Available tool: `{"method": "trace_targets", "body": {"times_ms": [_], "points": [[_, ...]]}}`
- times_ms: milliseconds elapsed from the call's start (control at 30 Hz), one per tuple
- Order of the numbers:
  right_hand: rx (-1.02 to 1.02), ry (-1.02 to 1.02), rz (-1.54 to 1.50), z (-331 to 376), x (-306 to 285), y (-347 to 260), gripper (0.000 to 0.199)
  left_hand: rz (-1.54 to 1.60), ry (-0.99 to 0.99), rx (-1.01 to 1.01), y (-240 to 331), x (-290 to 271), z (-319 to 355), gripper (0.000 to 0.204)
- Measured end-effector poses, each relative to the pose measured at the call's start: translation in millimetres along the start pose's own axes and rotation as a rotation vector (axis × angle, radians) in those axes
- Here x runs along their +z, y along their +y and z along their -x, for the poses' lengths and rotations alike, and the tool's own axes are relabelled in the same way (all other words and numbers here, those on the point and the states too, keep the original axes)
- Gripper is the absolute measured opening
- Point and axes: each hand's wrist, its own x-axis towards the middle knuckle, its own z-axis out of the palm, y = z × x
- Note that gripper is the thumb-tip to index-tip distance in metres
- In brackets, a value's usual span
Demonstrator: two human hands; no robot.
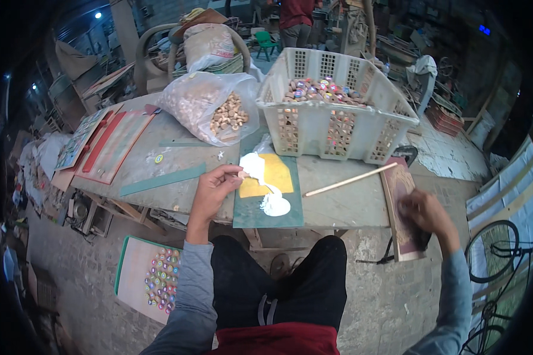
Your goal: The recorder is applying glue to small wooden components and assembling them, then placing them on a tray.
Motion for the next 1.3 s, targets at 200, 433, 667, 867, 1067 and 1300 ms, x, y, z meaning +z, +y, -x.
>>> {"method": "trace_targets", "body": {"times_ms": [200,433,667,867,1067,1300], "points": [[0.025,0.044,0.047,-8.8,5.4,-2.3,0.021,-0.01,-0.023,-0.012,1.5,2.5,-4.1,0.021],[0.02,0.109,0.086,-25.7,4.1,-0.9,0.021,0.087,0.017,-0.03,11.4,3.1,2.7,0.024],[0.039,0.008,0.059,3.8,1.3,-15.7,0.019,-0.021,-0.023,-0.052,9.5,4.0,0.8,0.024],[0.047,0.088,0.092,-38.7,5.6,7.1,0.018,0.05,-0.002,-0.02,8.6,6.4,1.3,0.024],[0.055,-0.04,0.098,18.1,-1.0,-43.8,0.017,-0.003,0.028,-0.039,9.6,1.4,6.8,0.025],[-0.021,0.134,0.173,-41.0,5.4,13.2,0.017,0.032,0.003,-0.03,6.4,7.6,0.8,0.025]]}}
